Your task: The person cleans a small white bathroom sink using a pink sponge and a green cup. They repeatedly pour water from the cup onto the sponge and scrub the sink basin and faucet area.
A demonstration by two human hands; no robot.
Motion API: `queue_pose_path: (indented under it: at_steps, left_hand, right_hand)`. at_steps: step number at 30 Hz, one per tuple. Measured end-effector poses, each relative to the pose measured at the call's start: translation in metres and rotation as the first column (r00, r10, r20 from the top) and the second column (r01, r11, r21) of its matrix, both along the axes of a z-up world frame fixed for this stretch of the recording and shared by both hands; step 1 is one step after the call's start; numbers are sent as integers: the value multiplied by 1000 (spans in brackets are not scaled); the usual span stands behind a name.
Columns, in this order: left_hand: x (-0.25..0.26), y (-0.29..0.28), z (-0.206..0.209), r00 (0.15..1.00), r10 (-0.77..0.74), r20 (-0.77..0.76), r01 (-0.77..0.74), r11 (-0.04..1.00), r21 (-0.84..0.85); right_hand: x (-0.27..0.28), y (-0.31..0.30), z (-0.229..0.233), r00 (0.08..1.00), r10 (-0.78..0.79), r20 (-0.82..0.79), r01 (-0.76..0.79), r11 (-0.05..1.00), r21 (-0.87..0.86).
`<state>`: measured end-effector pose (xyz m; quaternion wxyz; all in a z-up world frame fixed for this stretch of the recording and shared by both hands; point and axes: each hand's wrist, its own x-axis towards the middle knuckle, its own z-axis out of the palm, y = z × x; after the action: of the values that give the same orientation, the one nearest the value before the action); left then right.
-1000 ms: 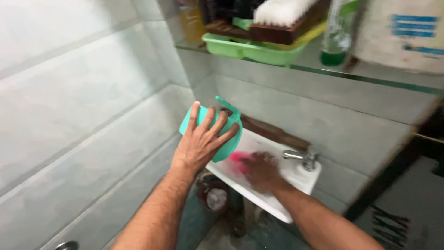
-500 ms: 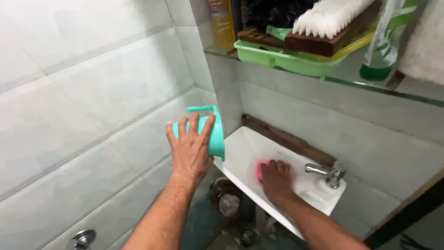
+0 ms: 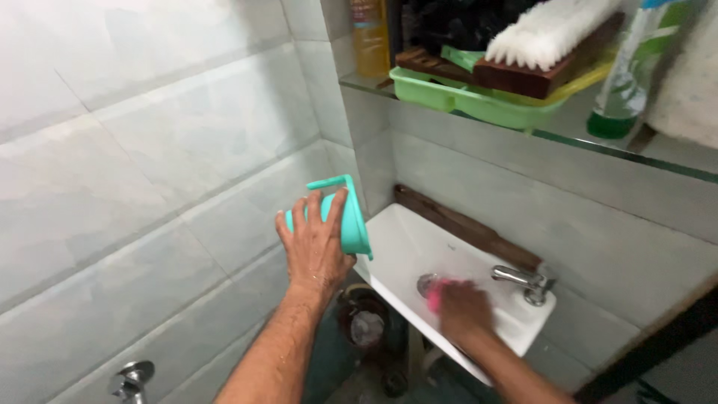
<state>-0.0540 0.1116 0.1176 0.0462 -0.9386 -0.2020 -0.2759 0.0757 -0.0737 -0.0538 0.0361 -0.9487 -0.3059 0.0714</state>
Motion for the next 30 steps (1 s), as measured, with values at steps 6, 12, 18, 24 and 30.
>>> queue_pose_path:
  at_steps: [6, 12, 18, 24, 30]
  left_hand:
    - [8, -14, 3, 999, -31, 18, 31, 999, -19]
    - [11, -13, 13, 999, -43, 34, 43, 999, -9]
    - [15, -33, 24, 998, -30, 47, 35, 993, -112]
    - [7, -15, 29, 983, -154, -102, 177, 945, 275]
    - [18, -24, 31, 895, -385, -223, 430, 617, 660]
  right_hand:
    - [-25, -37, -18, 981, 165, 99, -185, 949, 254]
    - [-23, -93, 4, 783, 134, 608, -295, 939, 173]
    - [-44, -65, 12, 920, 210, 331, -353, 811, 466]
    - [-52, -97, 21, 956, 108, 274, -237, 834, 497]
    - [-38, -70, 36, 937, 192, 290, -305, 856, 417]
